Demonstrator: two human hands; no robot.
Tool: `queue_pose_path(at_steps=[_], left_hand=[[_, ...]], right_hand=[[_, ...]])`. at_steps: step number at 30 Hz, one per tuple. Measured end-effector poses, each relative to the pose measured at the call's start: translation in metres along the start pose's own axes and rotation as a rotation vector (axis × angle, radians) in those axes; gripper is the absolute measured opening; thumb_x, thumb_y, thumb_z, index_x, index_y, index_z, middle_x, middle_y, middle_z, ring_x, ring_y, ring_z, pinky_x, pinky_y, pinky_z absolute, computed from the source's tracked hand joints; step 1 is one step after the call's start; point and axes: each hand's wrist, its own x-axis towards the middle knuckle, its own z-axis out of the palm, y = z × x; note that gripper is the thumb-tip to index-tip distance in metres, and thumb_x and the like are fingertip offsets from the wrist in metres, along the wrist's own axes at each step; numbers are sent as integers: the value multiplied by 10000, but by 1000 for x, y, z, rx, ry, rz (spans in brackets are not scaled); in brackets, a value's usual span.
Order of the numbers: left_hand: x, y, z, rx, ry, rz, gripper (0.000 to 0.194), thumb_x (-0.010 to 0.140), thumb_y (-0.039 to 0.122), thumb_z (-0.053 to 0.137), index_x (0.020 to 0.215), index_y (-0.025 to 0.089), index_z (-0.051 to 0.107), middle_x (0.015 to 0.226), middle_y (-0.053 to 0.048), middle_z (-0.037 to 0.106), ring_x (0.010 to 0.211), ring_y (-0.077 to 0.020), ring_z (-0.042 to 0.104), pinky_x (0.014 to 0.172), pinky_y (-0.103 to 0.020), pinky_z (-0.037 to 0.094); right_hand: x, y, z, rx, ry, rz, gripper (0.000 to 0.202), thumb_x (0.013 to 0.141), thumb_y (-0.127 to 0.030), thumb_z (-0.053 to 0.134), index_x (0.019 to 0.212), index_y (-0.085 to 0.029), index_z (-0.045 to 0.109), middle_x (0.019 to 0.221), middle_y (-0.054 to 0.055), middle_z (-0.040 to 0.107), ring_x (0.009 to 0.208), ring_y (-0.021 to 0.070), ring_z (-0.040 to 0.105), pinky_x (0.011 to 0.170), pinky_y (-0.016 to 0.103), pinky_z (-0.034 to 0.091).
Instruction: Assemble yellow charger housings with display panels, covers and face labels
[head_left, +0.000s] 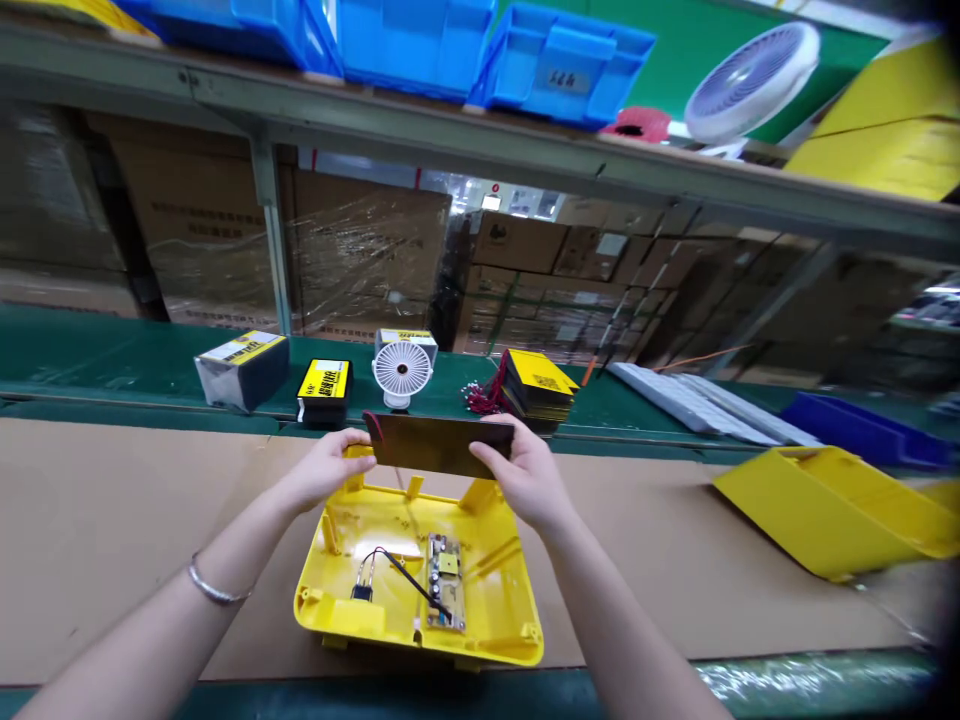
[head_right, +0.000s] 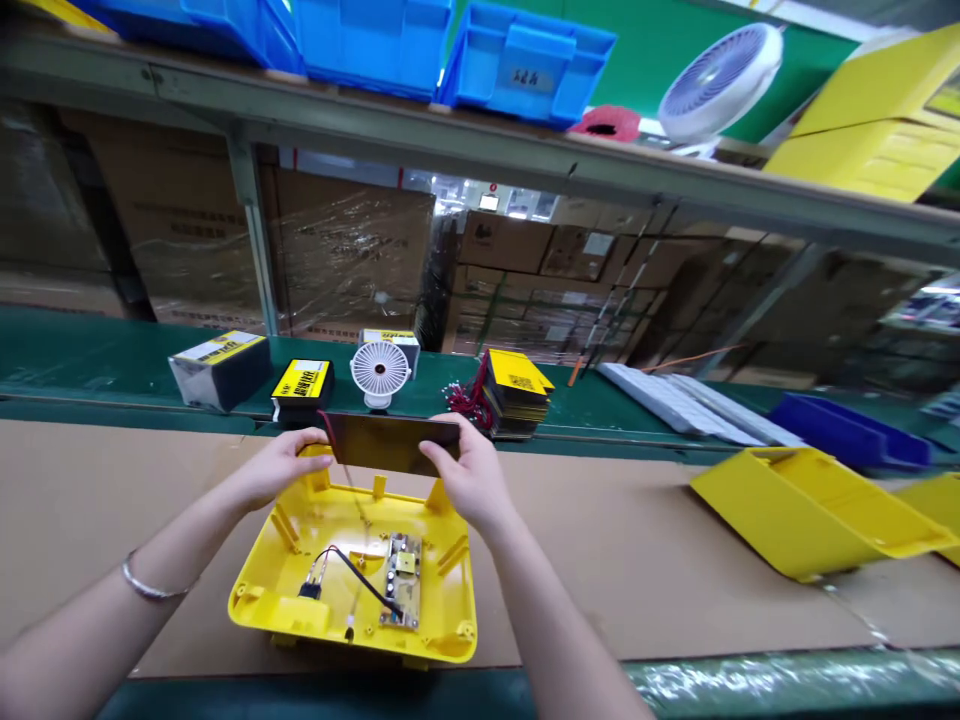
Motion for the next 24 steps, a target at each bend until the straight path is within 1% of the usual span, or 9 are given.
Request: queue_pose_path(at_steps=[3, 7, 11, 15, 17, 18, 20, 22, 24], left_hand=[[-2, -6, 11, 44, 157, 53, 416, 790, 447, 494, 1103, 178, 546, 1172, -90, 593, 1106, -259, 520, 963, -381, 372], [-5, -12, 14, 105, 313, 102, 398, 825, 446, 428, 1111, 185, 520, 1120, -83, 611, 1038, -256, 544, 892, -366, 404], [-9, -6, 15, 137, 324, 145, 278, 846, 385, 405, 1016, 204, 529, 976, -42, 639, 890, -207, 577, 775, -297, 427], [-13, 6, 16, 178, 277, 182, 198, 842, 339, 409, 897, 207, 545, 833, -10, 631, 782, -180, 567, 700, -263, 411], [-16, 9, 17, 206, 284, 192, 171, 830, 312, 421, 849, 209, 556, 794, -2, 629, 756, -179, 561, 684, -262, 401], [-17, 10, 18, 219, 296, 195, 162, 824, 300, 426, 833, 211, 561, 788, -1, 632, 750, -182, 561, 675, -263, 399], [-19, 11, 20, 239, 326, 196, 152, 813, 283, 436, 817, 213, 571, 793, -3, 643, 746, -189, 567, 658, -266, 401], [-20, 12, 23, 248, 351, 198, 145, 807, 273, 445, 814, 213, 577, 797, -7, 650, 744, -195, 575, 653, -271, 409], [-20, 12, 28, 243, 348, 214, 148, 803, 254, 445, 836, 213, 583, 826, -12, 659, 776, -196, 589, 683, -276, 427]], right_hand=[[1, -9, 12, -1, -75, -29, 189, 778, -306, 568, 916, -178, 555, 862, 23, 604, 819, 165, 555, 781, 310, 452], [1, -13, 10, -62, -229, -32, 227, 823, -255, 498, 1040, -202, 539, 948, 25, 610, 863, 153, 564, 790, 285, 445], [4, -6, -10, -389, -369, 46, 423, 846, -171, 436, 1265, -226, 421, 895, 35, 649, 759, 149, 588, 703, 266, 441], [8, 11, -24, -506, -423, 26, 254, 811, -133, 474, 1015, -192, 614, 940, 55, 677, 848, 177, 613, 725, 255, 443], [8, 17, -25, -519, -422, 39, 207, 784, -124, 505, 920, -174, 652, 867, 58, 691, 774, 178, 628, 685, 254, 454], [7, 18, -25, -527, -410, 45, 230, 782, -133, 515, 968, -171, 646, 847, 60, 692, 726, 173, 630, 667, 259, 461], [3, 13, -21, -532, -347, 43, 404, 805, -200, 529, 1209, -184, 520, 982, 82, 671, 761, 173, 631, 712, 288, 477], [-2, 1, -12, -575, -228, -96, 598, 826, -290, 537, 1371, -202, 310, 1226, 120, 551, 988, 206, 583, 859, 347, 447], [-7, -11, 2, -699, -157, -360, 637, 838, -296, 526, 1403, -236, 240, 1389, 113, 387, 1227, 257, 404, 1012, 427, 320]])
